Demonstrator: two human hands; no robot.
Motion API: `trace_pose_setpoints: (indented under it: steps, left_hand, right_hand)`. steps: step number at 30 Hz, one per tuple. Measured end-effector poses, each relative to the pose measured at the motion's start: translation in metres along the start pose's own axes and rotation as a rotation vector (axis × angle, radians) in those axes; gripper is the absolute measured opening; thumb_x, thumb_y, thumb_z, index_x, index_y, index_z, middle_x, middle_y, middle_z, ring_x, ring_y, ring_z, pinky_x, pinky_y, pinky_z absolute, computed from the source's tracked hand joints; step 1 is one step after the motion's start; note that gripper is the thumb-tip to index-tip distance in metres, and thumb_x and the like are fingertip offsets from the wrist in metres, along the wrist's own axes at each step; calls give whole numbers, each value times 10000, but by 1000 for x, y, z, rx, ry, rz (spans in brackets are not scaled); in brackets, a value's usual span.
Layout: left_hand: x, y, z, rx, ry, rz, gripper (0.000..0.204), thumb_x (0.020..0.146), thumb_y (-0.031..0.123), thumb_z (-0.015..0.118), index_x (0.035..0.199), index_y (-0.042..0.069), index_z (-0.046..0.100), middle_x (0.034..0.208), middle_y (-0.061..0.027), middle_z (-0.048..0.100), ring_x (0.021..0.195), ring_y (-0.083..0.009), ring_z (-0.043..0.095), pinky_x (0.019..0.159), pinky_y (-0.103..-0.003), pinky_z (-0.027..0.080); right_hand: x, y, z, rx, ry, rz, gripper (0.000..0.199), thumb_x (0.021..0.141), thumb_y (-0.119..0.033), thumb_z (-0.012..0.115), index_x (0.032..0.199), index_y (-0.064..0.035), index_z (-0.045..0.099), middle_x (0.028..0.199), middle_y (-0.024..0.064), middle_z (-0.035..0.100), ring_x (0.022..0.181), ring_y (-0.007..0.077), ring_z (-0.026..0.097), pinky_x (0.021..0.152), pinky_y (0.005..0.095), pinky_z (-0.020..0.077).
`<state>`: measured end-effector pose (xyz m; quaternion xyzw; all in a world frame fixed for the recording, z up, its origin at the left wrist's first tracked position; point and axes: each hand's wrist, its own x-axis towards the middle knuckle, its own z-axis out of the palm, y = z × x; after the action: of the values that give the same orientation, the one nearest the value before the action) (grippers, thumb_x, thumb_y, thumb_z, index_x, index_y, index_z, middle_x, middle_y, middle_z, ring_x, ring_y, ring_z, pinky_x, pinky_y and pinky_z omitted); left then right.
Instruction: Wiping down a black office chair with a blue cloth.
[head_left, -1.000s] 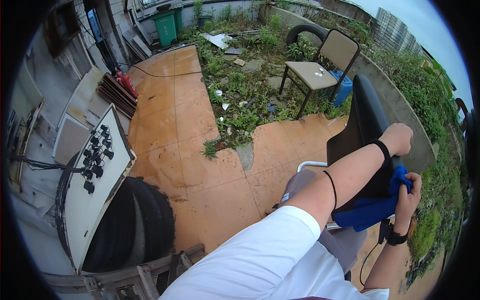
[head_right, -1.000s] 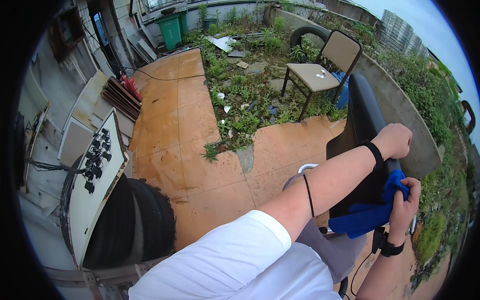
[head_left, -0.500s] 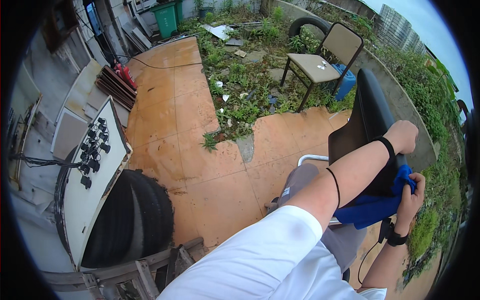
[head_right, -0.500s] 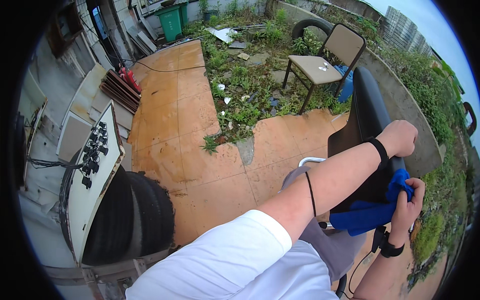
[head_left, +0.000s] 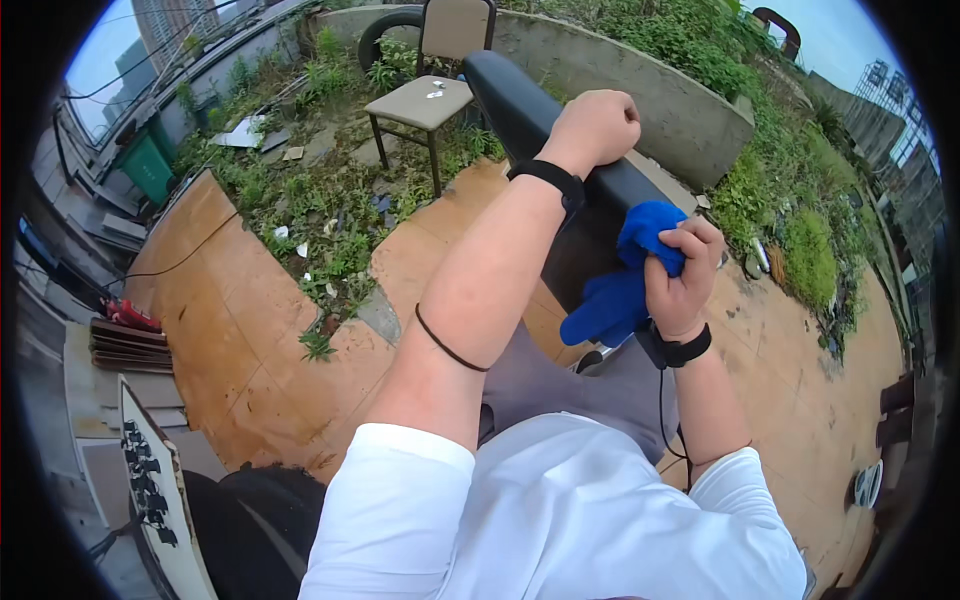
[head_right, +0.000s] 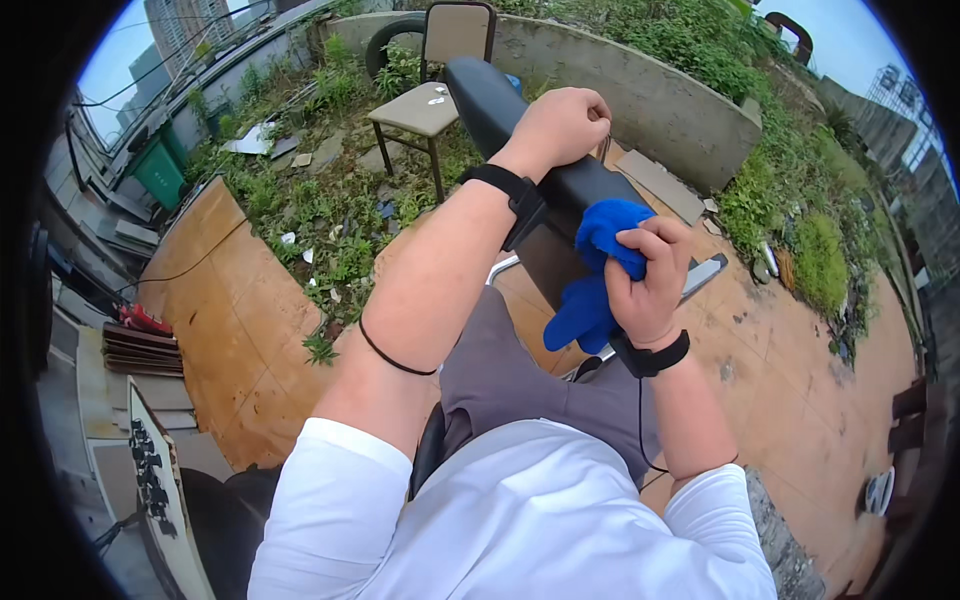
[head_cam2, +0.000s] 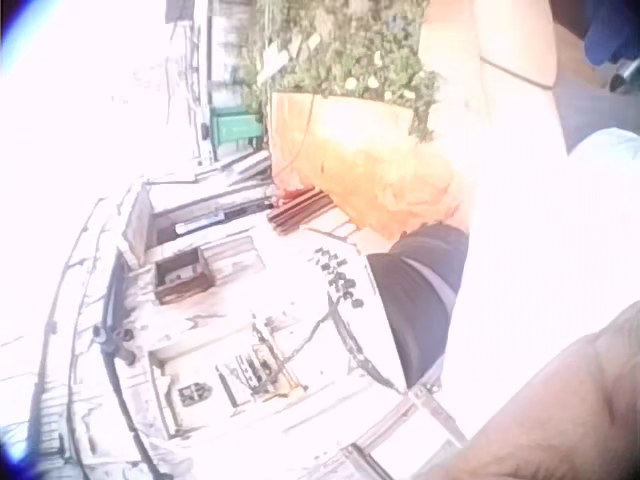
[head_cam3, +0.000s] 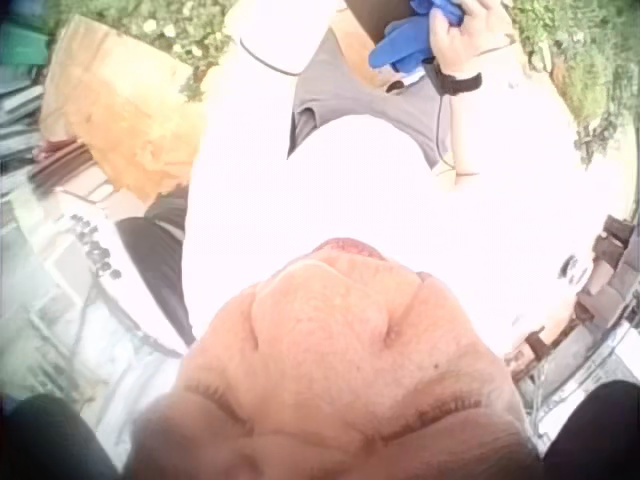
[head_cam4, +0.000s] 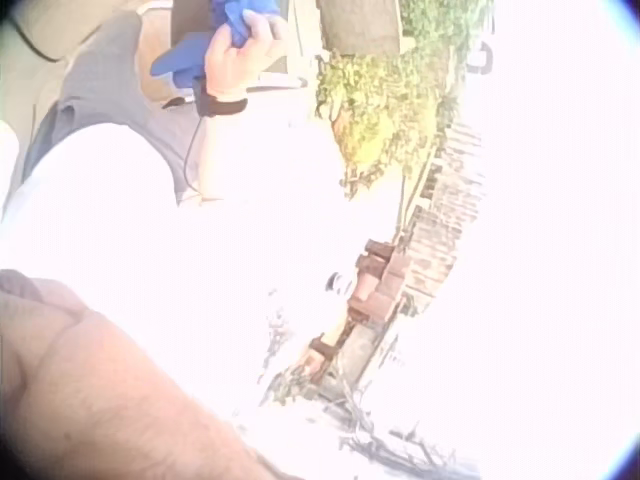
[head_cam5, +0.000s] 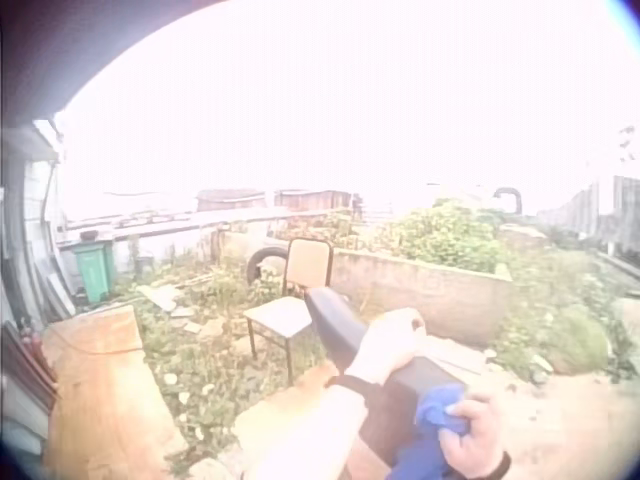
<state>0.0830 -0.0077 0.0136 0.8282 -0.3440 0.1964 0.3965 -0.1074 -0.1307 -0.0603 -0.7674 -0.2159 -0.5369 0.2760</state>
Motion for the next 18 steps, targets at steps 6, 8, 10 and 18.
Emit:
trace_pose_setpoints:
  steps: [6,8,10,18]
  left_hand:
    - [6,2,9,8,-55,28,281,898,236,661,1054,19,749,889,-134,746,834,-250,712,782,-351,548]
    - [9,2,11,-9,-64,47,286,901,240,658,1062,22,747,885,-131,745,830,-246,711,789,-347,548]
    - [10,3,11,-2,-66,43,288,902,241,656,1062,19,747,887,-130,746,830,-245,711,794,-345,548]
    - [10,4,13,62,-121,43,300,900,242,658,1047,-5,745,906,-135,752,837,-241,713,806,-341,550]
  right_hand:
    - [-28,19,-7,12,59,-126,353,684,85,751,957,-114,649,1037,82,529,963,261,550,848,367,477]
    - [-42,28,-12,-12,53,-143,338,685,84,753,938,-112,645,1016,75,521,925,250,546,815,354,475]
    - [-69,39,-12,34,54,-56,353,645,81,760,921,-125,683,1001,62,547,937,277,559,819,376,480]
    - [-60,17,-31,118,75,75,271,715,147,660,881,-57,595,955,105,555,844,257,569,761,335,488]
